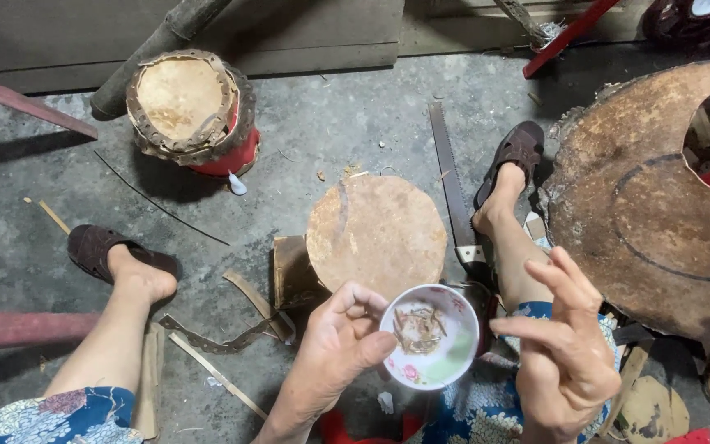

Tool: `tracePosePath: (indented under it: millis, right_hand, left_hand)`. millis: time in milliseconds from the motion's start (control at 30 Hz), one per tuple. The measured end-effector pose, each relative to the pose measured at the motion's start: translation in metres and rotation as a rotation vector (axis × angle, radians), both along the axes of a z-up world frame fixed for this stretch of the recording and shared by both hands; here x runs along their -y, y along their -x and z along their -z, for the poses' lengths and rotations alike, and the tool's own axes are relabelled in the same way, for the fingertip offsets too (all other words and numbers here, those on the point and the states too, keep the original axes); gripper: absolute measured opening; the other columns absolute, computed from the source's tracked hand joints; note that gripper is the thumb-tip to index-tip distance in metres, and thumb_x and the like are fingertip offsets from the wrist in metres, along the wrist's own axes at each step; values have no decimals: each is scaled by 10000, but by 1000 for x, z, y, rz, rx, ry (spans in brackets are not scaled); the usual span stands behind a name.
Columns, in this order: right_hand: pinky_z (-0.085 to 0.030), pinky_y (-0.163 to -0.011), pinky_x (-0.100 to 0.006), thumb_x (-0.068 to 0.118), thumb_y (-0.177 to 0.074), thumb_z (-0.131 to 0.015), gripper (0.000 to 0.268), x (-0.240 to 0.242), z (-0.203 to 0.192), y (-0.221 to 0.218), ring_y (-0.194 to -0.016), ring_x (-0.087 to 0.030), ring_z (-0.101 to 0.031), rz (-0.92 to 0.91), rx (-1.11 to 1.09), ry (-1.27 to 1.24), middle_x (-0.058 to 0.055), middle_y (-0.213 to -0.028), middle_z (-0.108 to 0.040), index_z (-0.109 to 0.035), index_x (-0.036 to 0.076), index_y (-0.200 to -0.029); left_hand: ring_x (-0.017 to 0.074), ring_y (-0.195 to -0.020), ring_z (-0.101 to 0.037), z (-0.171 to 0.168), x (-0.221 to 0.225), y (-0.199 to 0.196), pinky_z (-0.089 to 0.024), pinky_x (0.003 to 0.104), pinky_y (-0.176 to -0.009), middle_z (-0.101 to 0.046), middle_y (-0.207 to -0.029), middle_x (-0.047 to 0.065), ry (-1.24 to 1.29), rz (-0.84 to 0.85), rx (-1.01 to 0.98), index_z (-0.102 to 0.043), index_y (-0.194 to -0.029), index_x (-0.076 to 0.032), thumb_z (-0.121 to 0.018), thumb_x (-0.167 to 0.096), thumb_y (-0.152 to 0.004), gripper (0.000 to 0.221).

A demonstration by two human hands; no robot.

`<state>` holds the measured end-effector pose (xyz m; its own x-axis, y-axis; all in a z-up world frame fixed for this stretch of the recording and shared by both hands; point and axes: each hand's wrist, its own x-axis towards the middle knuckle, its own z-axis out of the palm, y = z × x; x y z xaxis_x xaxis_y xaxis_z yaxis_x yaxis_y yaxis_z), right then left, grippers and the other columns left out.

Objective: Cutting animal hide to size with scissors and fitting it onto a wooden drum frame.

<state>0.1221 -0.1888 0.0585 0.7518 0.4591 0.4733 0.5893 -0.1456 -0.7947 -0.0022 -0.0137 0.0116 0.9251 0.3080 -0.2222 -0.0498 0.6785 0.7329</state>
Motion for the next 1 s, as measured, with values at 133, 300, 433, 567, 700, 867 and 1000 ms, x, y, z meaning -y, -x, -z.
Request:
tracePosePath:
  millis: [133,300,433,567,700,867,1000]
  right_hand:
    - [-173,-1380,-590,650,-1054,-333,650,-3,4,0,-1567,-314,-236,-191,17,46,-123,-1476,-501,-718,189,-807]
    - [-36,-1322,-641,659,-1060,-221,756,-3,16,-3,-1578,-322,-103,-366,64,150,-94,-1477,-502,-794,219,-835]
    - [-40,-1364,-557,649,-1122,-92,755,-14,30,-10,-1595,-232,-82,-307,251,145,-48,-1607,-368,-745,272,-1076]
    - [-67,-1412,-625,643,-1161,-71,790,5,17,-5,-1617,-290,-144,-128,186,132,-104,-1586,-398,-717,213,-1013]
    - [-214,-1392,-574,178,-759,-671,71,8,0,-4,-1585,-343,-270,-45,104,142,-169,-1437,-547,-711,135,-797]
    - [-223,-1323,-564,117,-626,-804,96,-1,-17,-4,-1520,-313,-310,-115,89,339,-108,-1412,-591,-755,159,-696]
    - [-179,-1244,-681,217,-626,-835,109,-9,-18,-2,-1466,-361,-367,-160,239,499,-56,-1344,-639,-768,178,-704]
  left_hand:
    - [314,-881,-733,1,1,0,-651,282,-699,-631,-1019,268,-13,5,5,-545,-1088,115,-807,-120,-799,456]
    - [279,-868,-720,-4,1,0,-626,283,-706,-635,-1013,245,-6,14,4,-555,-1097,106,-786,-102,-808,425]
    - [287,-896,-725,-6,1,-1,-633,294,-743,-635,-1031,244,2,34,29,-560,-1100,93,-794,-142,-818,436]
    - [307,-876,-735,-3,1,0,-650,306,-747,-635,-1010,259,-25,16,-2,-557,-1085,108,-810,-155,-790,469]
    - [306,-876,-743,-3,2,0,-652,292,-729,-641,-1016,269,-36,18,-23,-561,-1090,116,-802,-123,-790,453]
    - [326,-875,-750,-2,3,1,-660,298,-722,-632,-1019,282,-69,11,-7,-542,-1102,117,-800,-123,-799,465]
    - [288,-820,-749,-4,4,1,-619,250,-619,-661,-1006,266,-90,9,-31,-542,-1103,91,-797,-93,-808,432]
